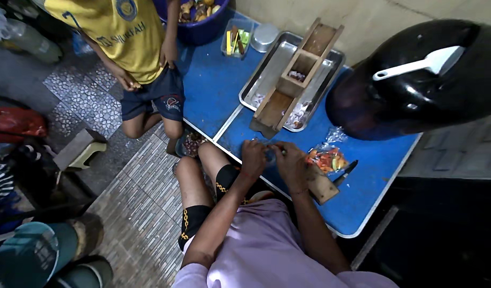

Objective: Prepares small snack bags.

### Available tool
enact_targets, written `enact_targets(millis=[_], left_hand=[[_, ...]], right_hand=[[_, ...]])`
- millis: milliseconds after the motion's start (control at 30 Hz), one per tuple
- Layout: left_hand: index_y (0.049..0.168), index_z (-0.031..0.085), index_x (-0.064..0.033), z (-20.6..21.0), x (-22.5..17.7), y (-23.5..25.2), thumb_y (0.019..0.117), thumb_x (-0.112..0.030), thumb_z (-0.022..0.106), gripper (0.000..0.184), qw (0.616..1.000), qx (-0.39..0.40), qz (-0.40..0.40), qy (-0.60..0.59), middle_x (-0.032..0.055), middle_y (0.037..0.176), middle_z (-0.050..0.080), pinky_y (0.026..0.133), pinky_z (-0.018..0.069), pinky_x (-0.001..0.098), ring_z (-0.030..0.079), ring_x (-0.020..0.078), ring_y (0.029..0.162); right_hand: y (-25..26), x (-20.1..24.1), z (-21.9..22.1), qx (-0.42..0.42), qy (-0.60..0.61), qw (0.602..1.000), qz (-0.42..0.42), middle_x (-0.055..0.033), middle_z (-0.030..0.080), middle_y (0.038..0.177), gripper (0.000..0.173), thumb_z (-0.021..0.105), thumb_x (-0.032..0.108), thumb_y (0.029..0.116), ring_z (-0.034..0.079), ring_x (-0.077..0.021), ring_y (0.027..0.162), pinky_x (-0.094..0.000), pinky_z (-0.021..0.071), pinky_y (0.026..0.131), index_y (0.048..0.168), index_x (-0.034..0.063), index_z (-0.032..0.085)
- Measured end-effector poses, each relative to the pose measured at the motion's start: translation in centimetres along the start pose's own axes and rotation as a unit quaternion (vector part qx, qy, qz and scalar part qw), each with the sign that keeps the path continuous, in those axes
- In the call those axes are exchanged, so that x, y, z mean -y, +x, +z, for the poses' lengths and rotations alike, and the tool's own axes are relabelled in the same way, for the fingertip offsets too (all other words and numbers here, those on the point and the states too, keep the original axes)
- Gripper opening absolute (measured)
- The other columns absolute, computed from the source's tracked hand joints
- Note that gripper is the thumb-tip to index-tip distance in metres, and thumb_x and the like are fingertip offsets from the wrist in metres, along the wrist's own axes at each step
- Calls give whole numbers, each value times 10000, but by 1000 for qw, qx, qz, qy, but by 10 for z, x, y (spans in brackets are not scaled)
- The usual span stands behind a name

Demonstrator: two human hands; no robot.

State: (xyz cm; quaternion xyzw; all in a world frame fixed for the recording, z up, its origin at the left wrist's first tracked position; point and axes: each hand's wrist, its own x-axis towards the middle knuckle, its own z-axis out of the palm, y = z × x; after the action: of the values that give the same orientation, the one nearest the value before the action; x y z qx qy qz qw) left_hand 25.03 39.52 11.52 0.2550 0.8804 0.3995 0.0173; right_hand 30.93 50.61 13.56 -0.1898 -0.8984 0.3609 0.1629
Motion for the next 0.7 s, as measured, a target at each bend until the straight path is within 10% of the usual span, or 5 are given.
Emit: enact_targets(millis=[233,700], left_hand=[[1081,717,-9,-15,11,2,913,-82,754,187,953,2,-139,-268,104,993,727,778,564,359,675,168,855],[947,722,52,-7,14,6,868,16,730,88,947,-32,-101,-303,146,997,677,764,548,285,636,145,834]], right_hand=[[10,-17,-6,83,238,959,133,-51,702,862,141,688,109,974,568,-49,645,-232,487,598,1045,-7,726],[10,-9,-9,143,414,870,225,29,688,778,170,530,31,1022,474,25,506,-138,389,466,1042,-8,695]])
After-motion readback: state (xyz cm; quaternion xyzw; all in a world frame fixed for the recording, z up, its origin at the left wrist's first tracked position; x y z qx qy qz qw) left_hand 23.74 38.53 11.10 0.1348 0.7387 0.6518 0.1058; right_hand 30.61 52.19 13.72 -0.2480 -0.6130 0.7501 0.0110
